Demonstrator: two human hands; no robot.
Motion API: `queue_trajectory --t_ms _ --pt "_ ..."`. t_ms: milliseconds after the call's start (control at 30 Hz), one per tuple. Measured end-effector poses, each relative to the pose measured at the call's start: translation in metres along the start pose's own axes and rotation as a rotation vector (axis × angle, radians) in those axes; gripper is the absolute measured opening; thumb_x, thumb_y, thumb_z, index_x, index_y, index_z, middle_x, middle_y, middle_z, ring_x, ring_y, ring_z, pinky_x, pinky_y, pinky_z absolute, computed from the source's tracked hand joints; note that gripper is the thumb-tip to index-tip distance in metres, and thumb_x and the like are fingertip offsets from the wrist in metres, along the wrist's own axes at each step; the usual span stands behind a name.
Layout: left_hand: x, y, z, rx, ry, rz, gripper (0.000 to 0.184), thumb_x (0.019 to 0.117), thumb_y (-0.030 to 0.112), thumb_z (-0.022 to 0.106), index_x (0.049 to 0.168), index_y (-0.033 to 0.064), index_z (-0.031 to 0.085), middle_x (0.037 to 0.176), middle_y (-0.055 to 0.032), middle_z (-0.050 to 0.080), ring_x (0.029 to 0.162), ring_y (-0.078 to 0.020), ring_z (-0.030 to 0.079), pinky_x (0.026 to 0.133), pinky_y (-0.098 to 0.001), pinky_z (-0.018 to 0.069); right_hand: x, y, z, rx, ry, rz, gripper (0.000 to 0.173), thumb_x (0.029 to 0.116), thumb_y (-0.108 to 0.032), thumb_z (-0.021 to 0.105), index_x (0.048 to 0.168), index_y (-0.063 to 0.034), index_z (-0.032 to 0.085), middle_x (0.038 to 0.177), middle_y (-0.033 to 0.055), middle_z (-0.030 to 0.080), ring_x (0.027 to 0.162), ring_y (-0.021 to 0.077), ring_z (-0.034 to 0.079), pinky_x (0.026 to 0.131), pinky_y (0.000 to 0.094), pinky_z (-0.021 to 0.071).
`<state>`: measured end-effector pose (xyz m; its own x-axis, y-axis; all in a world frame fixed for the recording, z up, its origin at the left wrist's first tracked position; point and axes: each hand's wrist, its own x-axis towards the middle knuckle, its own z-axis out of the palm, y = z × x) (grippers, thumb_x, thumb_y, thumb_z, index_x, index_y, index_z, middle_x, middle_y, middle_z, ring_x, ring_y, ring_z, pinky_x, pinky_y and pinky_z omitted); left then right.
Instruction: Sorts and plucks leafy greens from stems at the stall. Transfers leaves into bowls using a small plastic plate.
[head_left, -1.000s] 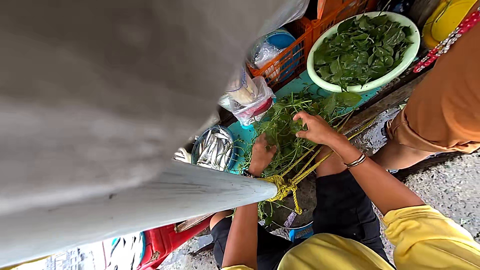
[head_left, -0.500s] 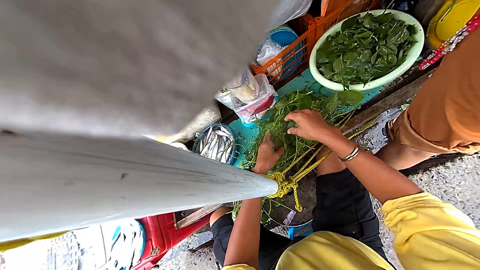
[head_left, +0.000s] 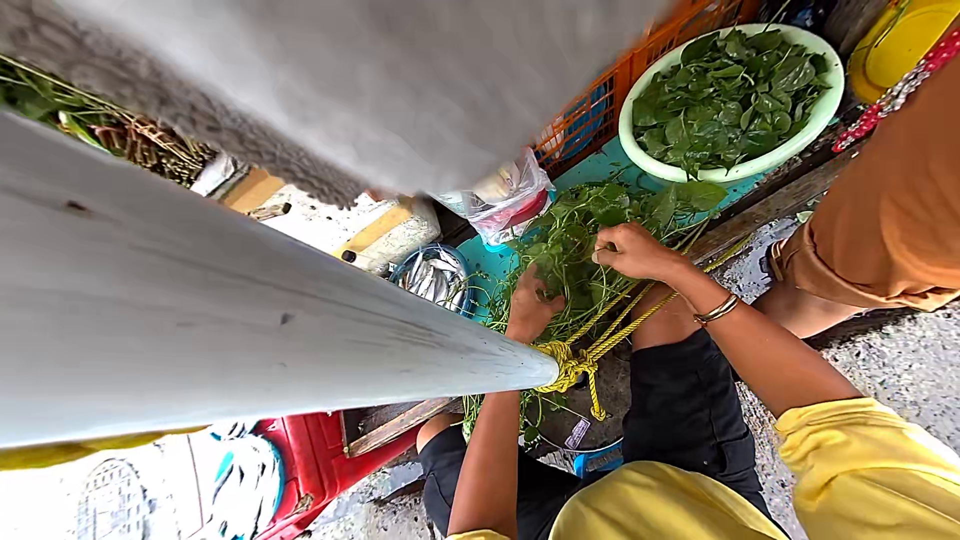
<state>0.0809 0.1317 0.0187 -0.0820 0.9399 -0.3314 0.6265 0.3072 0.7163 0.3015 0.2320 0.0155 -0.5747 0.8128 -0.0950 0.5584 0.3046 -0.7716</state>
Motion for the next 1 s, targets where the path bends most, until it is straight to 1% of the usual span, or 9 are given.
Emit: queue_trajectory --t_ms 133,267,333,433,600,667,733,800,1000 --pt "-0.003 -0.001 0.001 -0.027 -0.007 0.022 0.082 0.0905 0.008 0.076 0.158 0.0037 0.029 0.127 -0.0244 0.061 0.086 -0.0304 0.067 0.077 -0.0450 0.0572 -0.016 0.000 0.004 0.650 0.188 -0.004 0.011 0.0999 -0.009 0.060 0.093 -0.0019 0.065 0.074 0.0009 0.058 0.057 0.0045 0.048 0.052 0.0210 0.0404" --pt "0.003 -0.014 -0.002 -0.069 -0.004 0.081 0.063 0.0962 0.016 0.070 0.151 0.0029 0.041 0.123 -0.0212 0.065 0.089 -0.0266 0.071 0.080 -0.0441 0.0608 -0.051 0.010 -0.010 0.823 0.286 -0.195 0.010 0.1007 -0.019 0.064 0.099 -0.0087 0.065 0.075 0.0029 0.059 0.049 0.0044 0.046 0.041 0.0160 0.0358" --pt "-0.001 -0.014 -0.004 -0.052 0.037 0.133 0.056 0.0967 0.016 0.068 0.146 -0.0002 0.046 0.124 -0.0224 0.064 0.092 -0.0256 0.072 0.082 -0.0417 0.0610 -0.058 -0.002 -0.045 0.665 0.428 -0.256 0.012 0.1001 -0.017 0.062 0.098 -0.0061 0.066 0.078 0.0031 0.061 0.054 0.0055 0.049 0.045 0.0187 0.0396" --pt "-0.014 -0.013 -0.010 0.002 0.175 0.264 0.048 0.0949 0.015 0.067 0.137 -0.0037 0.056 0.126 -0.0245 0.061 0.096 -0.0230 0.070 0.081 -0.0349 0.0600 -0.039 -0.018 -0.122 0.327 0.700 -0.246 0.018 0.0969 -0.012 0.060 0.106 -0.0001 0.070 0.097 0.0073 0.070 0.078 0.0108 0.063 0.072 0.0321 0.0548" --pt "-0.046 -0.010 -0.023 -0.050 0.305 0.384 0.043 0.0912 0.008 0.064 0.129 -0.0112 0.059 0.125 -0.0287 0.060 0.097 -0.0216 0.070 0.080 -0.0305 0.0597 0.024 0.009 -0.213 0.037 1.132 -0.002 0.029 0.0971 -0.025 0.060 0.106 0.0018 0.068 0.108 0.0182 0.068 0.101 0.0280 0.066 0.089 0.0475 0.0512" --pt "-0.057 -0.017 -0.023 -0.098 0.352 0.403 0.040 0.0901 0.006 0.065 0.125 -0.0132 0.060 0.122 -0.0270 0.061 0.095 -0.0176 0.070 0.079 -0.0273 0.0597 0.053 0.029 -0.235 0.006 1.088 0.128 0.041 0.0982 -0.033 0.061 0.114 0.0036 0.065 0.126 0.0239 0.061 0.118 0.0360 0.060 0.099 0.0529 0.0488" --pt "-0.069 -0.024 -0.024 -0.120 0.378 0.392 0.039 0.0903 0.006 0.066 0.124 -0.0117 0.061 0.120 -0.0241 0.062 0.095 -0.0157 0.070 0.079 -0.0266 0.0601 0.079 0.055 -0.246 0.008 0.884 0.231 0.054 0.0968 -0.041 0.065 0.124 0.0053 0.064 0.140 0.0307 0.051 0.134 0.0462 0.047 0.109 0.0635 0.0405" --pt "-0.080 -0.033 -0.028 -0.121 0.375 0.380 0.038 0.0910 0.008 0.067 0.125 -0.0092 0.062 0.120 -0.0217 0.063 0.096 -0.0160 0.069 0.080 -0.0278 0.0606 0.095 0.075 -0.249 0.006 0.679 0.340 0.056 0.0990 -0.048 0.063 0.127 0.0009 0.067 0.139 0.0282 0.057 0.137 0.0473 0.046 0.111 0.0696 0.0351" --pt "-0.100 -0.056 -0.034 -0.222 0.404 0.372 0.038 0.0909 0.009 0.066 0.124 -0.0089 0.060 0.116 -0.0137 0.066 0.094 -0.0093 0.068 0.083 -0.0237 0.0589 0.093 0.079 -0.258 0.067 0.697 0.364 0.036 0.1075 -0.021 0.047 0.129 -0.0004 0.067 0.135 0.0237 0.062 0.131 0.0371 0.056 0.110 0.0567 0.0415"
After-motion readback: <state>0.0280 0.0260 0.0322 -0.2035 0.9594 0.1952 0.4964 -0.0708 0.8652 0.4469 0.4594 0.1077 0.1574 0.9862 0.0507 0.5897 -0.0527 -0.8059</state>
